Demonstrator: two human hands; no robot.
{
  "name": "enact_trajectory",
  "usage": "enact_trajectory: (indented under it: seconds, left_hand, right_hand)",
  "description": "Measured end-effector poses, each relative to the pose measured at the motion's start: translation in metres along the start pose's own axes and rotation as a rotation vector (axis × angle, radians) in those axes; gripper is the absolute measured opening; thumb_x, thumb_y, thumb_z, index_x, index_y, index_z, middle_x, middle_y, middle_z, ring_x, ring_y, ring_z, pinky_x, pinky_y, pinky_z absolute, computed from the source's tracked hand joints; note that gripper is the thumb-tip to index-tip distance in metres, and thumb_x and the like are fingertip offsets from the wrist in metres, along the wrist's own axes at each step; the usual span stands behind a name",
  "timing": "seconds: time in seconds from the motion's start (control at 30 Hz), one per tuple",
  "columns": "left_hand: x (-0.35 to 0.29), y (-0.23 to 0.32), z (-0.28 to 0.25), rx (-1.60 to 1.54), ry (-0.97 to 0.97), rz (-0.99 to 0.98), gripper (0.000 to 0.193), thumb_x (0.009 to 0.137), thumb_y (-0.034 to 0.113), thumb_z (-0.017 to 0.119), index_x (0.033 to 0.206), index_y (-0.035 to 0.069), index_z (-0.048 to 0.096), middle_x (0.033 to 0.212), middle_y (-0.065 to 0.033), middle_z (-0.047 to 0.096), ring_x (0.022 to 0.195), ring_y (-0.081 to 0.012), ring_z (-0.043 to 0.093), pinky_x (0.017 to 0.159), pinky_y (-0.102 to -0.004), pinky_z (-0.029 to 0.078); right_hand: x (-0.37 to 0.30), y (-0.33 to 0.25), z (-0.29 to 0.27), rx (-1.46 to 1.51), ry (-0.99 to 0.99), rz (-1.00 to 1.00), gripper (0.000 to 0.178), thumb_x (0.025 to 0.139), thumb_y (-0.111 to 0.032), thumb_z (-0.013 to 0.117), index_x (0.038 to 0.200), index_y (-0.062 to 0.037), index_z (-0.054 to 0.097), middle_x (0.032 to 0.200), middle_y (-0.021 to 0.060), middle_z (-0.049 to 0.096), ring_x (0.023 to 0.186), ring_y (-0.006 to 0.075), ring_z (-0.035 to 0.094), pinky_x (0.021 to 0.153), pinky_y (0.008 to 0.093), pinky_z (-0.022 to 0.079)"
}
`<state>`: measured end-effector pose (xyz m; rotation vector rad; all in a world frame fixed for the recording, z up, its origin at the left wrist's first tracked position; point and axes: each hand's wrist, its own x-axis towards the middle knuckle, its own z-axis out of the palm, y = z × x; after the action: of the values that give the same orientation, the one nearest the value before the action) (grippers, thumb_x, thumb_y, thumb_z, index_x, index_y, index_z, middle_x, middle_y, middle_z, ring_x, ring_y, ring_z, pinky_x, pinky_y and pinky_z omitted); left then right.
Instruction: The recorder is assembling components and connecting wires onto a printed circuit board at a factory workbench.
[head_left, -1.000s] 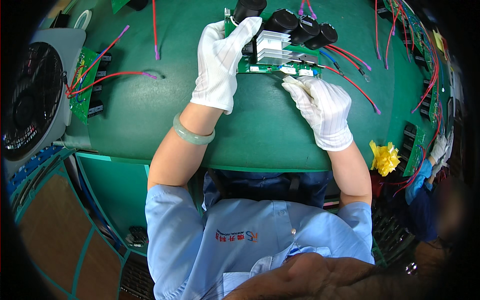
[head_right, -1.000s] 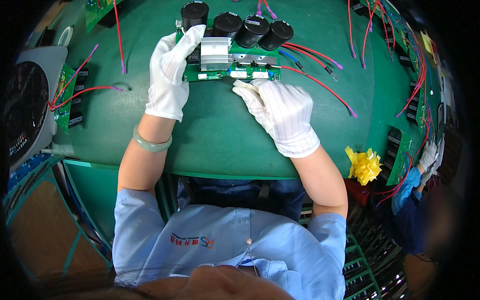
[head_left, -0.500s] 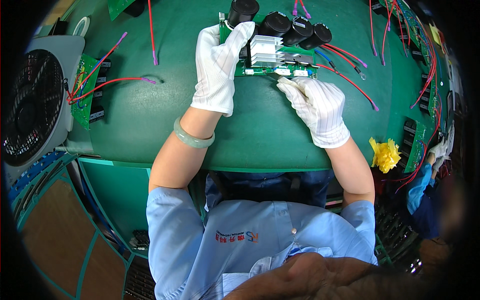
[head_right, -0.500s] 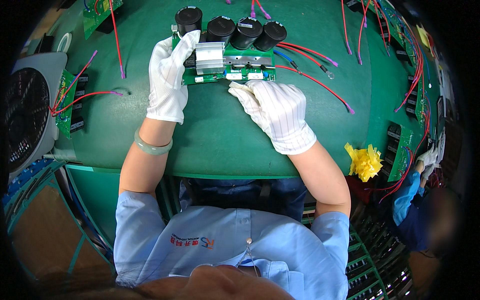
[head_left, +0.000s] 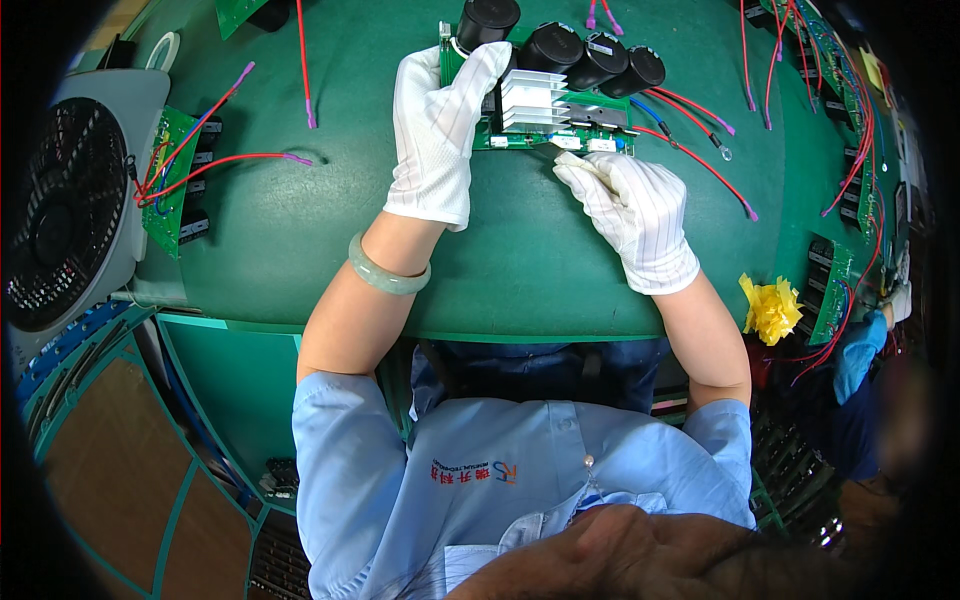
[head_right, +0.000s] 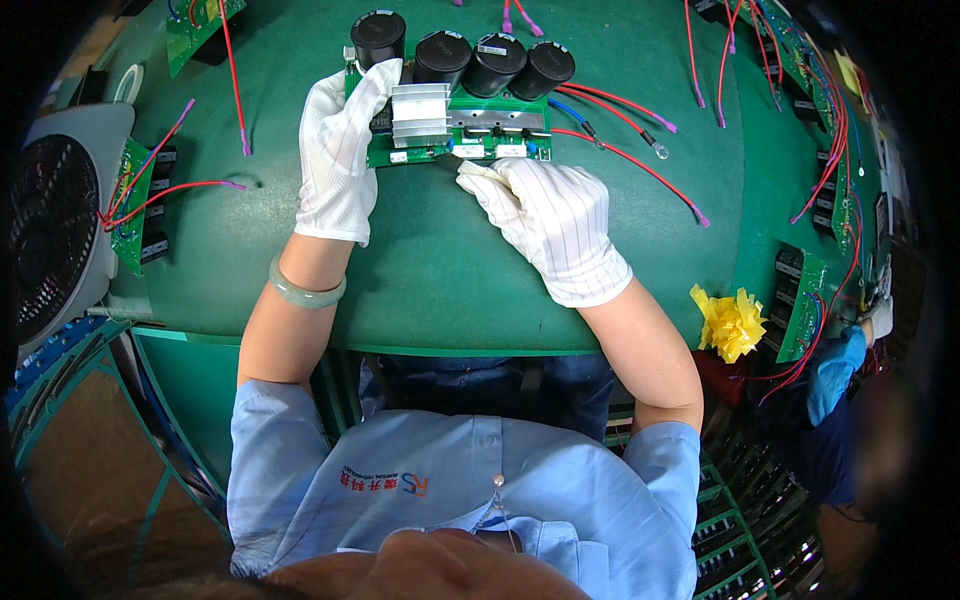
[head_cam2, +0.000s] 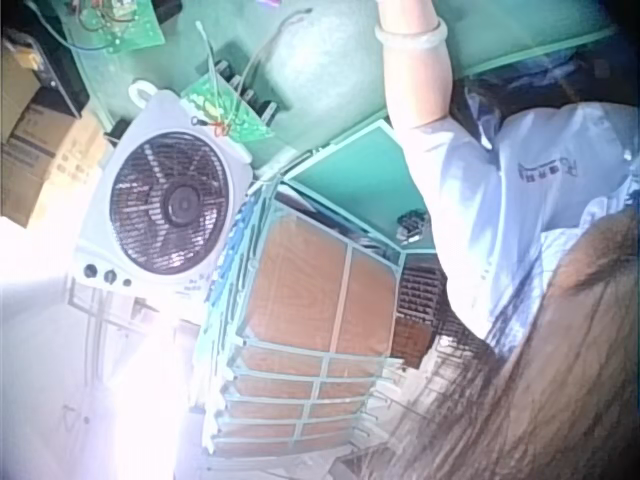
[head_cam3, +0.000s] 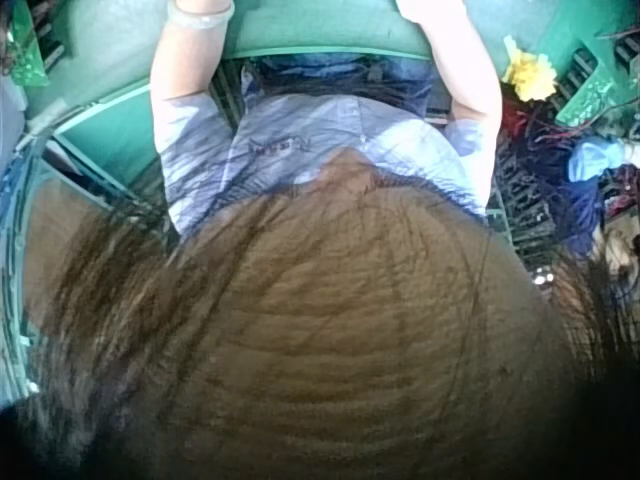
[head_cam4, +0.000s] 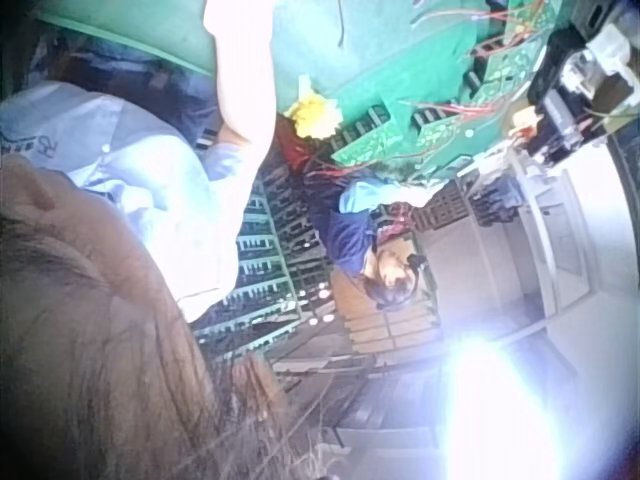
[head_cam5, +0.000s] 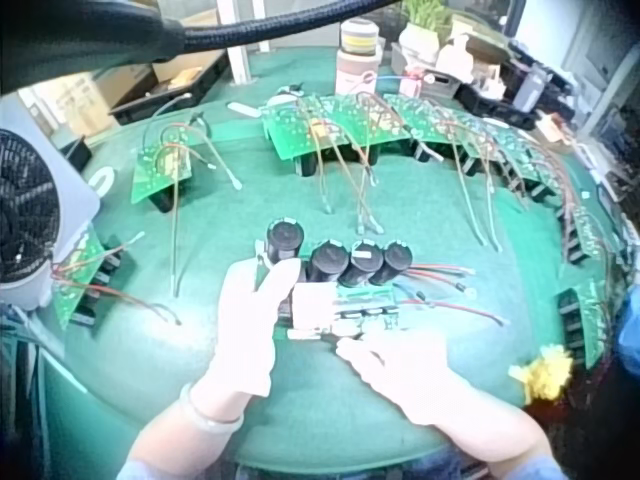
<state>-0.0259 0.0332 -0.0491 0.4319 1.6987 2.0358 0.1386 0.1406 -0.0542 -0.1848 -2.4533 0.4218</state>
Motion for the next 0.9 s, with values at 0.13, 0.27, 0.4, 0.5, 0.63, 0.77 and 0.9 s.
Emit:
enact_trajectory:
  seconds: [0.13,0.27,0.4,0.5,0.63,0.77,0.9]
  left_hand:
    - [-0.001,0.000,0.002,-0.024,0.027,0.008,0.044,0.082,0.026,0.075,0.100,-0.004,0.050,0.085,-0.0027,0.056,0.073,-0.0049,0.050,0.064,-0.0204,0.043]
    - [0.000,-0.003,0.002,-0.003,0.031,0.028,0.045,0.081,0.027,0.075,0.101,-0.005,0.050,0.085,-0.0029,0.057,0.073,-0.0050,0.050,0.064,-0.0205,0.044]
    - [0.001,-0.002,-0.001,0.010,0.024,-0.005,0.046,0.081,0.027,0.076,0.101,-0.005,0.050,0.086,-0.0035,0.058,0.076,-0.0056,0.051,0.067,-0.0198,0.044]
    - [0.000,0.005,0.000,-0.005,0.016,-0.081,0.048,0.079,0.028,0.077,0.102,-0.005,0.050,0.086,-0.0035,0.058,0.078,-0.0058,0.052,0.069,-0.0196,0.043]
    - [0.001,0.012,0.000,-0.043,0.011,-0.135,0.051,0.079,0.029,0.076,0.104,-0.007,0.050,0.087,-0.0031,0.059,0.080,-0.0063,0.053,0.073,-0.0204,0.043]
    - [0.001,0.012,-0.005,-0.015,-0.018,-0.157,0.053,0.079,0.032,0.075,0.106,-0.007,0.051,0.088,-0.0040,0.060,0.082,-0.0066,0.053,0.075,-0.0203,0.042]
    - [-0.001,0.019,-0.004,-0.051,-0.030,-0.167,0.056,0.078,0.036,0.075,0.107,-0.006,0.053,0.091,-0.0039,0.061,0.082,-0.0067,0.054,0.074,-0.0191,0.041]
  right_hand:
    - [-0.001,0.001,0.001,0.009,0.003,0.001,0.030,0.073,-0.028,0.079,0.075,-0.0059,0.059,0.059,0.0061,0.057,0.046,0.0214,0.054,0.043,0.0304,0.042]
    - [-0.002,0.001,0.001,0.004,0.000,0.001,0.030,0.072,-0.028,0.079,0.076,-0.0059,0.060,0.060,0.0059,0.057,0.046,0.0209,0.054,0.043,0.0304,0.042]
    - [-0.003,0.003,0.002,-0.010,0.006,-0.012,0.030,0.073,-0.030,0.079,0.077,-0.0063,0.061,0.060,0.0055,0.058,0.047,0.0206,0.055,0.044,0.0303,0.042]
    - [0.004,-0.002,-0.007,-0.044,-0.066,0.009,0.030,0.073,-0.031,0.078,0.079,-0.0065,0.062,0.061,0.0050,0.058,0.048,0.0202,0.056,0.045,0.0300,0.043]
    - [0.005,-0.001,-0.011,-0.053,-0.062,0.048,0.024,0.074,-0.025,0.078,0.077,-0.0067,0.063,0.064,0.0060,0.061,0.049,0.0212,0.057,0.046,0.0305,0.043]
    - [0.003,0.001,-0.013,-0.038,-0.061,0.081,0.028,0.074,-0.030,0.078,0.084,-0.0075,0.065,0.065,0.0051,0.062,0.050,0.0198,0.058,0.046,0.0297,0.043]
    - [0.003,0.003,-0.012,-0.042,-0.054,0.078,0.028,0.073,-0.031,0.078,0.083,-0.0080,0.066,0.065,0.0050,0.063,0.051,0.0197,0.058,0.046,0.0295,0.044]
